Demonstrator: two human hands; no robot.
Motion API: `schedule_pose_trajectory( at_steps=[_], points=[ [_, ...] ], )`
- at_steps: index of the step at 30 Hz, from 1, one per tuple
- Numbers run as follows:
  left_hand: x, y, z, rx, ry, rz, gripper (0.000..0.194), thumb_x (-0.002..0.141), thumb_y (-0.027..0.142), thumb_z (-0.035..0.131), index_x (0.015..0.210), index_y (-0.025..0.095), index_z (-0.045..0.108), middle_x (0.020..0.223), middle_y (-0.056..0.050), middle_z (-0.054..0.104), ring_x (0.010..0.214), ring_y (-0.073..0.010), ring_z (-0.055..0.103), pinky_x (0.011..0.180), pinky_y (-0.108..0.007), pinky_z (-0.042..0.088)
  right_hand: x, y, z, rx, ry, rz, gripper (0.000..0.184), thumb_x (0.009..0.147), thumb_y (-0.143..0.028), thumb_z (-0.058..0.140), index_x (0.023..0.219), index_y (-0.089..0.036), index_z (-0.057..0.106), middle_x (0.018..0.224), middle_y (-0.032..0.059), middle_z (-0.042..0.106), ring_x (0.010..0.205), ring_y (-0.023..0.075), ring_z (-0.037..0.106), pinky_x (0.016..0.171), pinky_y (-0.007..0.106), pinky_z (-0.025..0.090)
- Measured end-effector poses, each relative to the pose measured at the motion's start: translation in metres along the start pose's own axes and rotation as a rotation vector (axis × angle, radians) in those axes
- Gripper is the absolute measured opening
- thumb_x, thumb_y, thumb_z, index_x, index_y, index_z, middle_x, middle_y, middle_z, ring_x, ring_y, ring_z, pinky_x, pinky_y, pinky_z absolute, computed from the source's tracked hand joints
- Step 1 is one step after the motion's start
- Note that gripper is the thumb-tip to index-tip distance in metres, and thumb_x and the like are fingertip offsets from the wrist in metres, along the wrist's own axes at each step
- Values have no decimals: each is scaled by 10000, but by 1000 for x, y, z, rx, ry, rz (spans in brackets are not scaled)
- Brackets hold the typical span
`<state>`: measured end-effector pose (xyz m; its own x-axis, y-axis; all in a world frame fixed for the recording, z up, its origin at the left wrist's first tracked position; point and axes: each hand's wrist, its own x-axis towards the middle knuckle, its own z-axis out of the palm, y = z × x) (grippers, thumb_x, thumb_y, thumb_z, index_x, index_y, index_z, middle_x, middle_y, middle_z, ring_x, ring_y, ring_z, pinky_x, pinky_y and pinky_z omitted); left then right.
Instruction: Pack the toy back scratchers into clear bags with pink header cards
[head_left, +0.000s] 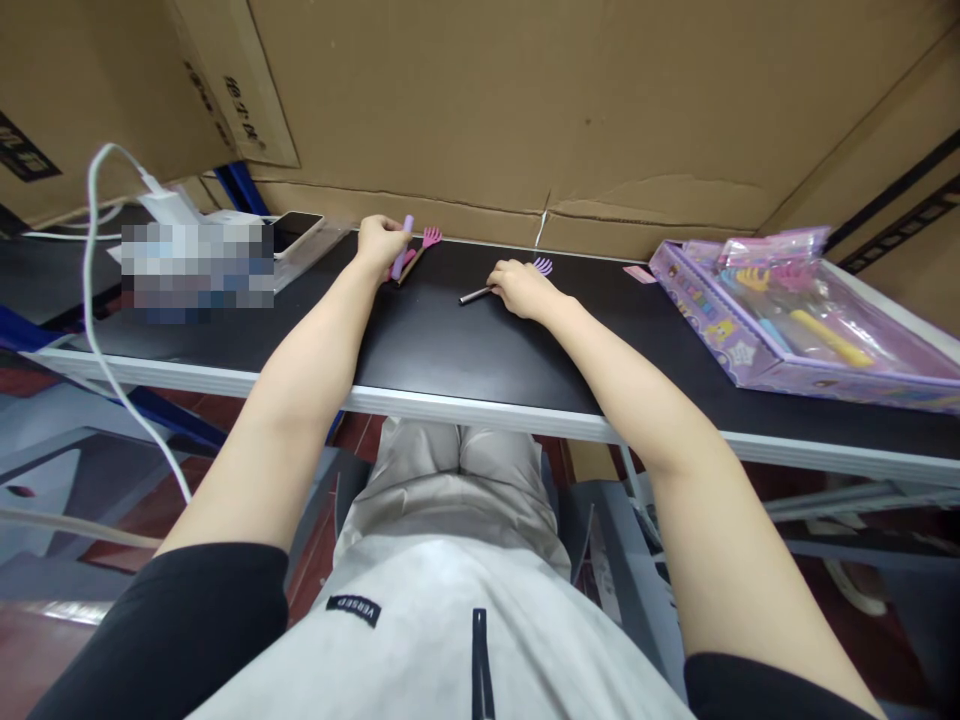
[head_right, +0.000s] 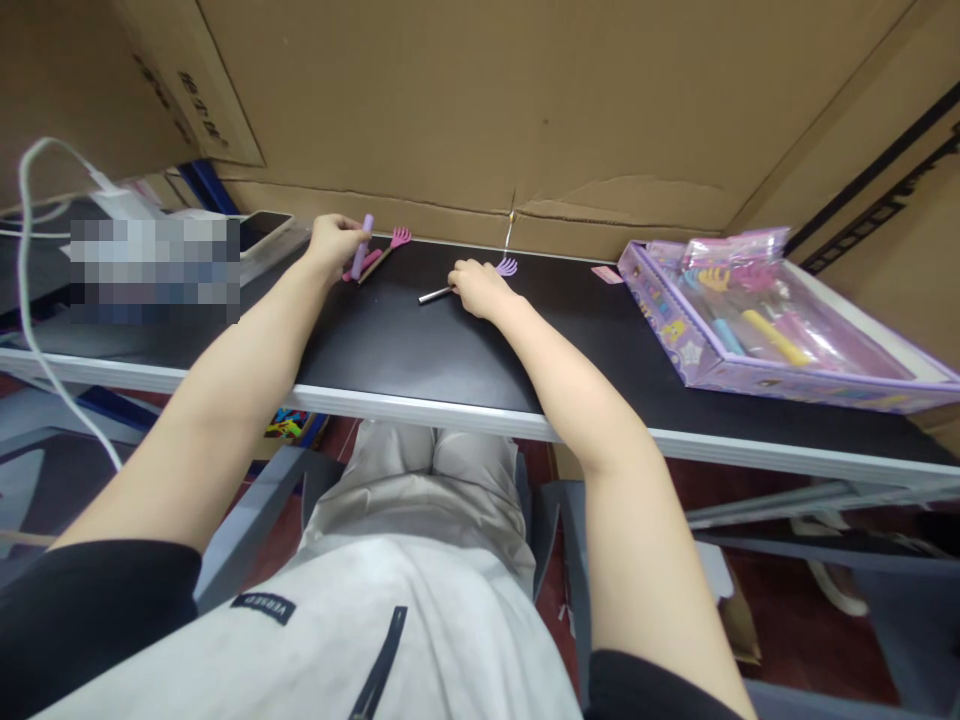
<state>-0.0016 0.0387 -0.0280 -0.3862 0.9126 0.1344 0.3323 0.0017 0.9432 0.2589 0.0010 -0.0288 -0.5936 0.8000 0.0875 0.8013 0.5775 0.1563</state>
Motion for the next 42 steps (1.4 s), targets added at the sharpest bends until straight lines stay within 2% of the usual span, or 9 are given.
schedule_pose_trajectory(
  at_steps=[5, 11, 14, 16, 20, 26, 32, 35, 42],
  points=[
    [12, -4, -3, -89, 10, -129, 273, 799, 88, 752, 1033, 210, 679, 1067, -144, 766, 1161, -387, 790, 1024, -617, 686, -2, -2, -2, 7, -4, 7, 407, 1140, -102, 445, 1431, -82, 729, 1474, 242, 688, 1385, 347, 626, 1062, 451, 462],
    [27, -13, -5, -116, -35, -154, 310, 769, 213, 816, 1027, 245, 648, 1303, -156, 787, 1261, -390, 793, 1016, -552, 701, -1, 2, 1, 8, 11, -21, 399, 1138, -107, 419, 1393, -97, 726, 1443, 232, 688, 1349, 340, 625, 1030, 440, 446],
    [32, -16, -4, -131, -13, -151, 266, 776, 193, 796, 991, 240, 647, 1239, -144, 800, 1232, -375, 802, 996, -540, 700, 0, 3, 2, 13, 19, -31, 399, 1142, -105, 404, 1380, -100, 723, 1433, 232, 691, 1349, 344, 626, 1029, 437, 437],
    [36, -18, -2, -139, 22, -99, 229, 777, 171, 787, 960, 233, 664, 1082, -127, 803, 1167, -375, 810, 966, -542, 701, 0, 3, 3, 18, 23, -28, 393, 1141, -99, 403, 1375, -104, 720, 1434, 232, 695, 1353, 347, 632, 1033, 434, 435],
    [39, -18, 3, -169, 31, 171, 181, 805, 196, 828, 873, 218, 662, 879, -82, 749, 1006, -319, 801, 936, -459, 694, 1, 4, 4, 39, 33, -10, 378, 1136, -88, 405, 1364, -111, 705, 1433, 232, 704, 1335, 349, 659, 1046, 435, 436],
    [8, 1, 3, -30, -194, 387, 230, 901, 324, 897, 962, 184, 724, 862, -47, 744, 906, -212, 772, 918, -344, 651, 2, 15, 8, 53, 76, 21, 352, 1128, -93, 411, 1338, -116, 692, 1428, 232, 721, 1323, 354, 683, 1102, 463, 430],
    [-17, 15, -3, 253, -525, 398, 235, 764, 300, 1000, 829, 182, 808, 634, 12, 668, 633, -156, 645, 665, -261, 516, 1, 26, 8, 58, 115, 95, 342, 1125, -85, 427, 1351, -117, 681, 1415, 228, 748, 1298, 342, 708, 1144, 488, 433],
    [-21, 19, -6, 276, -572, 371, 234, 731, 278, 1025, 765, 186, 812, 571, 17, 623, 573, -144, 586, 594, -262, 442, 0, 30, 7, 56, 110, 113, 343, 1117, -73, 427, 1337, -118, 686, 1401, 229, 757, 1295, 341, 713, 1149, 493, 429],
    [-26, 21, -7, 263, -545, 343, 203, 744, 260, 1016, 800, 182, 837, 577, 17, 616, 555, -125, 551, 559, -248, 391, 0, 31, 7, 75, 111, 70, 352, 1122, -116, 405, 1330, -117, 689, 1392, 244, 755, 1243, 352, 720, 1126, 511, 429]
  ],
)
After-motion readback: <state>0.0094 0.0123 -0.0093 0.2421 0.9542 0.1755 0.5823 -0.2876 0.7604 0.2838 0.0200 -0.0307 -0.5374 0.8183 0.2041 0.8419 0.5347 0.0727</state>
